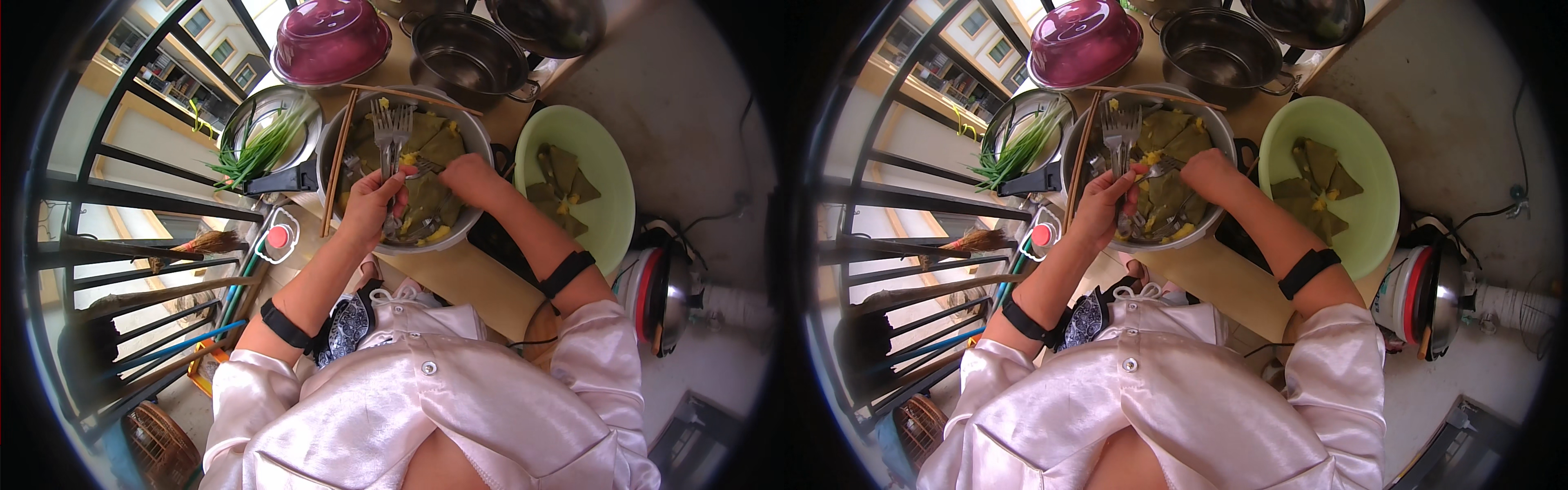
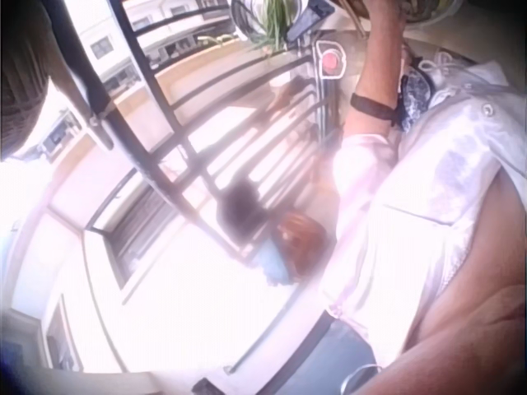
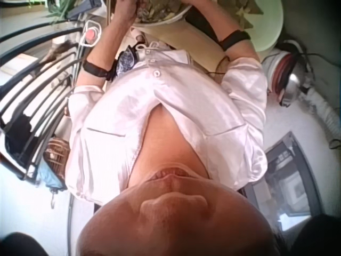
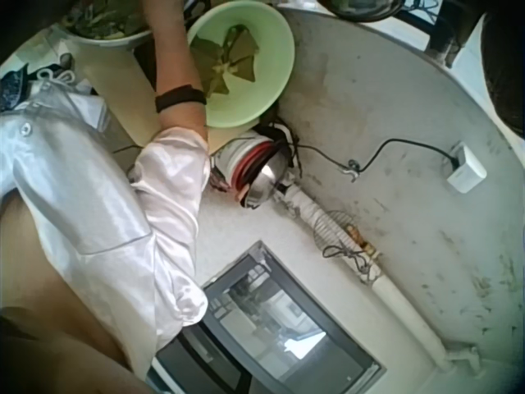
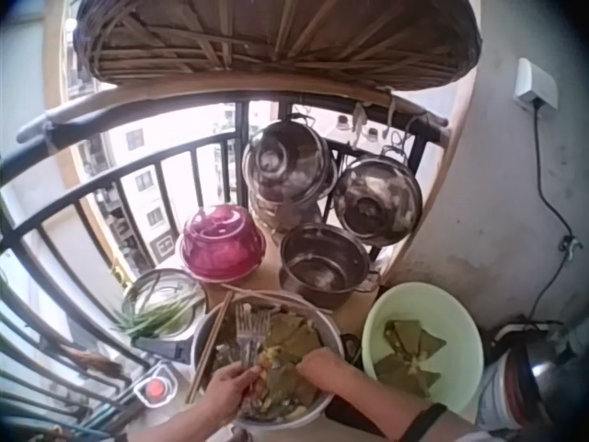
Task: The person assembles zongzi by placing a yellow filling onto banana leaves, folding them into triangular packets, and arranging them in a green bowl. They use chopsticks and forks to handle the filling and leaves, and transfer finished packets from a pink bowl to the green bowl.
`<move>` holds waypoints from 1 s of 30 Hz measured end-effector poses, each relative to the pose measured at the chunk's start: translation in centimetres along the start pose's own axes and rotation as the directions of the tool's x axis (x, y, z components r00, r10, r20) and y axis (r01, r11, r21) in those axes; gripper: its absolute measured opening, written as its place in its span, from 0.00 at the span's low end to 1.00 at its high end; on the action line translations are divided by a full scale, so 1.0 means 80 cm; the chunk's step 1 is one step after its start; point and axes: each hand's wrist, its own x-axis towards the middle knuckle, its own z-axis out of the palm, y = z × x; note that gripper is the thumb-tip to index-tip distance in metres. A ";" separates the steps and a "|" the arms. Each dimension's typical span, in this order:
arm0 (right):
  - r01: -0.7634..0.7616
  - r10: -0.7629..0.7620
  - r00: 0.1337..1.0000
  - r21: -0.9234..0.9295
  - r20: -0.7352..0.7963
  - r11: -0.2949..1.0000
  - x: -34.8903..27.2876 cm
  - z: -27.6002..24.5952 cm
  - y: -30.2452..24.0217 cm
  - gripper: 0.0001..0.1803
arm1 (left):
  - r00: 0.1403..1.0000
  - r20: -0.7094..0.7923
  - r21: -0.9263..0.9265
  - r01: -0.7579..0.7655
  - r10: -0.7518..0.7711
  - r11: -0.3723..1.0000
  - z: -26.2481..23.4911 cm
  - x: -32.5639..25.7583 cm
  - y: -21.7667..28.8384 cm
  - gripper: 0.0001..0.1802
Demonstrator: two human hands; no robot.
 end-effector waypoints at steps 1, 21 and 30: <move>0.029 -0.029 1.000 -0.010 -0.012 1.000 0.001 -0.003 0.004 0.06 | 1.000 0.001 -0.007 0.001 -0.001 1.000 0.000 0.000 0.001 0.10; -0.338 0.634 0.774 0.846 0.001 0.412 -0.089 -0.100 0.014 0.05 | 0.975 -0.194 -0.089 -0.131 0.112 0.987 0.008 0.002 0.002 0.07; 0.122 0.557 0.805 0.860 0.206 -0.495 -0.028 -0.044 -0.107 0.06 | 0.973 -0.208 -0.182 -0.134 0.095 0.974 0.020 0.008 -0.012 0.06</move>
